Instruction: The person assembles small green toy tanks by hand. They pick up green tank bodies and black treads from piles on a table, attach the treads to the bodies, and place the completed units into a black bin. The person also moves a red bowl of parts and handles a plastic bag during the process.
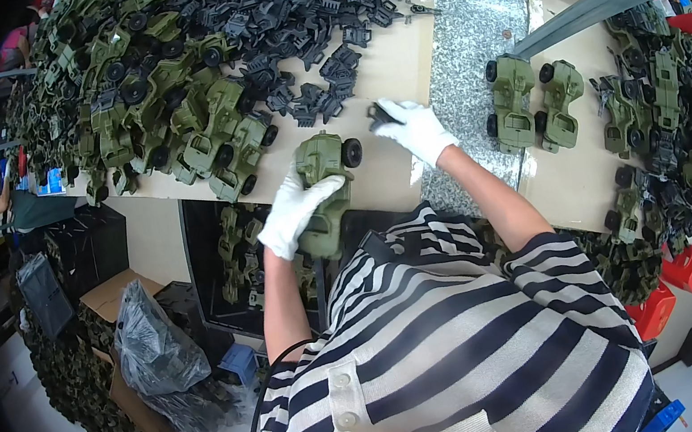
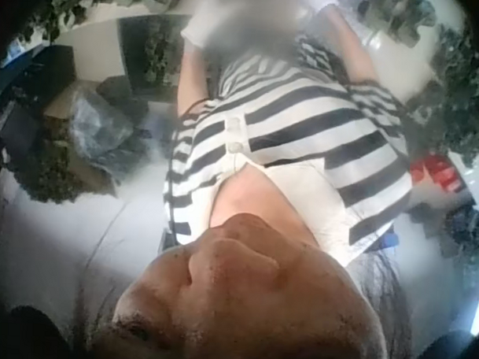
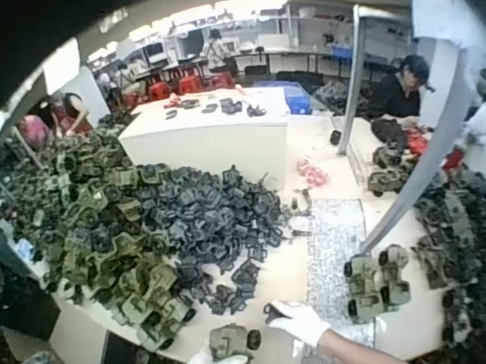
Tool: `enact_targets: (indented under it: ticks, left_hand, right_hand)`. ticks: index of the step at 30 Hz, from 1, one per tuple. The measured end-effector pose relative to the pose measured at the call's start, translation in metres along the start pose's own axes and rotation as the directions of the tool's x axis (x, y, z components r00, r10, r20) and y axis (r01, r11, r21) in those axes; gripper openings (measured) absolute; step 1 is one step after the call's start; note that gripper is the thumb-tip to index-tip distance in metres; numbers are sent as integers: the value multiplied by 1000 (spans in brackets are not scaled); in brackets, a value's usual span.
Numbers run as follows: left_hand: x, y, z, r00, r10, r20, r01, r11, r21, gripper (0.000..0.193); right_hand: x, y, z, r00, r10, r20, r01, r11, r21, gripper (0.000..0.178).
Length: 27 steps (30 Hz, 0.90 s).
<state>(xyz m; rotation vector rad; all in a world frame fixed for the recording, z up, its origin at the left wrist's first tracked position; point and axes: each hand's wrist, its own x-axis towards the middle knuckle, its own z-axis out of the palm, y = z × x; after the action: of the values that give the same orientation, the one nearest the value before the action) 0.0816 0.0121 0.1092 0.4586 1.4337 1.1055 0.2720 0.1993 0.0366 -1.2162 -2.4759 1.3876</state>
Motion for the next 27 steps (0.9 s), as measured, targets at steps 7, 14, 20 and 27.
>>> enact_targets:
  ticks: [7, 14, 20, 27]
  left_hand:
    - [-63, 67, 41, 994, -63, 87, 67, 997, -40, 58]
    - [-66, 55, 44, 995, -85, 54, 91, 990, -110, 54]
    - [-68, 52, 44, 996, -74, 42, 80, 983, -168, 53]
    - [-66, 55, 44, 999, -41, -9, 40, 991, -127, 53]
  right_hand:
    - [-26, -42, -22, 860, -326, 391, -226, 444, 867, 74]
    - [-27, -39, -17, 860, -312, 403, -267, 398, 878, 74]
    - [-23, -39, -15, 850, -354, 391, -209, 453, 866, 71]
    - [-14, -45, -11, 827, -408, 388, -222, 396, 891, 72]
